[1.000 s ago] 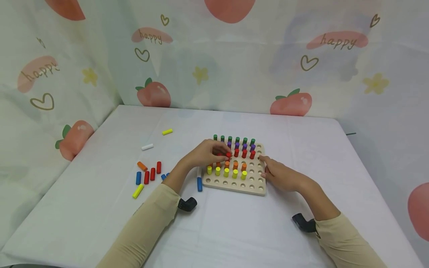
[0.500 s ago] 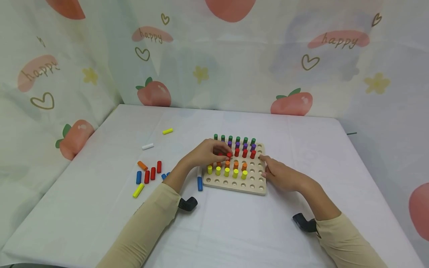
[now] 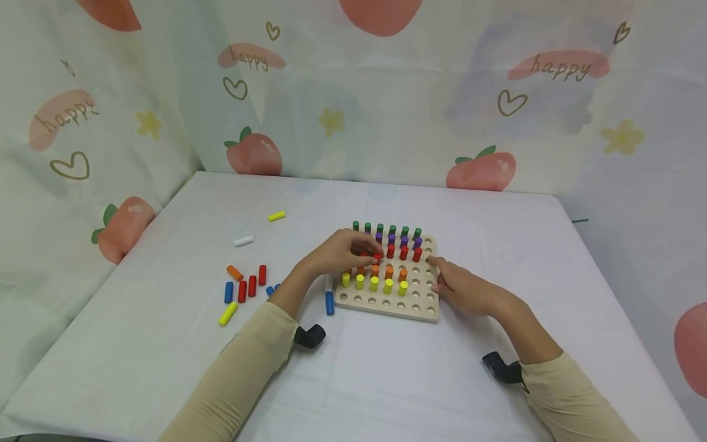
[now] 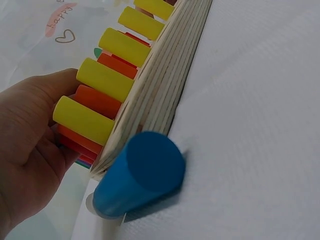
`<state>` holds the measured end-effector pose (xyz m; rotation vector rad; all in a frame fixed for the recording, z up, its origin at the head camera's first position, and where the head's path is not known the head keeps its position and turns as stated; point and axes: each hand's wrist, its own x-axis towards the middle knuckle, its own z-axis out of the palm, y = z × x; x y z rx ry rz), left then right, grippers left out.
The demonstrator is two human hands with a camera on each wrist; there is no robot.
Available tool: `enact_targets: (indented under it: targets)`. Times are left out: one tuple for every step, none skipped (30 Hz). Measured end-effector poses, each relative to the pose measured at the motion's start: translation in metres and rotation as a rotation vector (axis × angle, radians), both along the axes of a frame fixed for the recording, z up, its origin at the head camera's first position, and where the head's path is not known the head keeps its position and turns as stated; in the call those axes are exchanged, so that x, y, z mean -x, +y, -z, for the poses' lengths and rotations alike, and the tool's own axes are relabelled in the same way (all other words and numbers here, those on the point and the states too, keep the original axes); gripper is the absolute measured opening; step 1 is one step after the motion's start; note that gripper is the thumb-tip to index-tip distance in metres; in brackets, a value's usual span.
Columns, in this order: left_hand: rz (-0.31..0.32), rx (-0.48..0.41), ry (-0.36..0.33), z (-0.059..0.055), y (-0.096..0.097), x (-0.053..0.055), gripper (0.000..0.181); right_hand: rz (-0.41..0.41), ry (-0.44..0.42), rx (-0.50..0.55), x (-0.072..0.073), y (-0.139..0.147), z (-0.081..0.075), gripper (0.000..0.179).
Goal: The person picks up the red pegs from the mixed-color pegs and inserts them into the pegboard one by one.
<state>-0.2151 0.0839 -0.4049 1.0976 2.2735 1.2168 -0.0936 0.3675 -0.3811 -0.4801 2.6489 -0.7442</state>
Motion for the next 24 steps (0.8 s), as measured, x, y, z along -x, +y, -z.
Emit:
enact_targets:
  targets:
    - [-0.001,0.001,0.0,0.0,0.0,0.0,0.02,0.001,-0.002,0.001,0.0,0.0,0.0,0.065]
    - [-0.002,0.002,0.001,0.0,0.0,0.0,0.02,0.001,-0.003,0.002,0.0,0.0,-0.001,0.065]
    - [-0.002,0.002,0.003,0.0,0.0,0.0,0.02,0.002,-0.004,0.001,0.0,0.0,-0.001,0.065]
    - [-0.001,0.002,0.003,0.0,0.0,0.001,0.02,0.001,-0.004,0.002,0.0,0.0,-0.001,0.065]
    - [-0.001,0.002,0.001,0.0,0.0,0.001,0.019,0.002,-0.005,0.003,0.001,0.0,-0.001,0.065]
    - [-0.001,0.002,0.0,0.0,0.0,0.001,0.019,0.002,-0.007,0.005,0.001,0.0,0.0,0.065]
    - [0.0,0.001,-0.003,0.0,0.0,0.001,0.019,0.001,-0.007,0.005,0.001,0.0,0.0,0.065]
    - [0.002,0.001,-0.002,0.0,0.0,0.001,0.019,0.002,-0.006,0.004,0.001,0.001,0.001,0.065]
    - [0.003,0.002,-0.002,0.0,0.0,0.001,0.019,0.001,-0.005,0.005,0.001,0.001,0.001,0.065]
    - [0.005,0.003,0.001,-0.001,0.0,0.0,0.02,0.002,-0.004,0.007,0.001,0.001,0.001,0.065]
    - [0.005,0.005,0.006,-0.001,0.0,0.0,0.02,0.002,-0.005,0.01,0.001,0.001,0.001,0.065]
    - [0.003,0.009,0.013,-0.002,-0.001,0.0,0.02,0.002,-0.004,0.011,0.0,0.001,0.001,0.065]
    - [0.001,0.012,0.018,-0.003,-0.001,-0.001,0.019,0.002,-0.004,0.014,0.0,0.001,0.001,0.065]
    - [0.001,0.016,0.025,-0.003,-0.001,-0.001,0.019,0.002,-0.004,0.017,0.0,0.001,0.002,0.065]
    - [-0.001,0.02,0.031,-0.004,-0.001,-0.002,0.02,0.002,-0.005,0.019,0.0,0.001,0.001,0.065]
    - [-0.002,0.021,0.038,-0.005,-0.002,-0.002,0.02,0.001,-0.004,0.019,0.0,0.001,0.001,0.065]
    - [-0.004,0.023,0.04,-0.006,-0.002,-0.003,0.02,0.0,-0.003,0.018,0.0,0.001,0.001,0.064]
    - [-0.007,0.026,0.04,-0.007,-0.002,-0.003,0.02,0.0,-0.002,0.017,0.0,0.001,0.001,0.064]
    - [-0.008,0.026,0.04,-0.008,-0.003,-0.004,0.02,-0.001,-0.001,0.017,0.0,0.001,0.001,0.064]
    - [-0.009,0.025,0.039,-0.009,-0.004,-0.004,0.021,-0.001,0.0,0.016,0.0,0.001,0.001,0.064]
    - [-0.008,0.023,0.038,-0.01,-0.004,-0.004,0.021,-0.002,0.001,0.016,-0.001,0.001,0.001,0.064]
    - [-0.006,0.023,0.036,-0.011,-0.005,-0.004,0.021,-0.002,0.002,0.014,0.0,0.002,0.001,0.064]
    - [-0.002,0.023,0.033,-0.012,-0.006,-0.004,0.021,-0.001,0.002,0.013,0.0,0.002,0.001,0.064]
    - [0.001,0.024,0.034,-0.014,-0.007,-0.004,0.022,0.0,0.002,0.012,0.0,0.003,0.001,0.064]
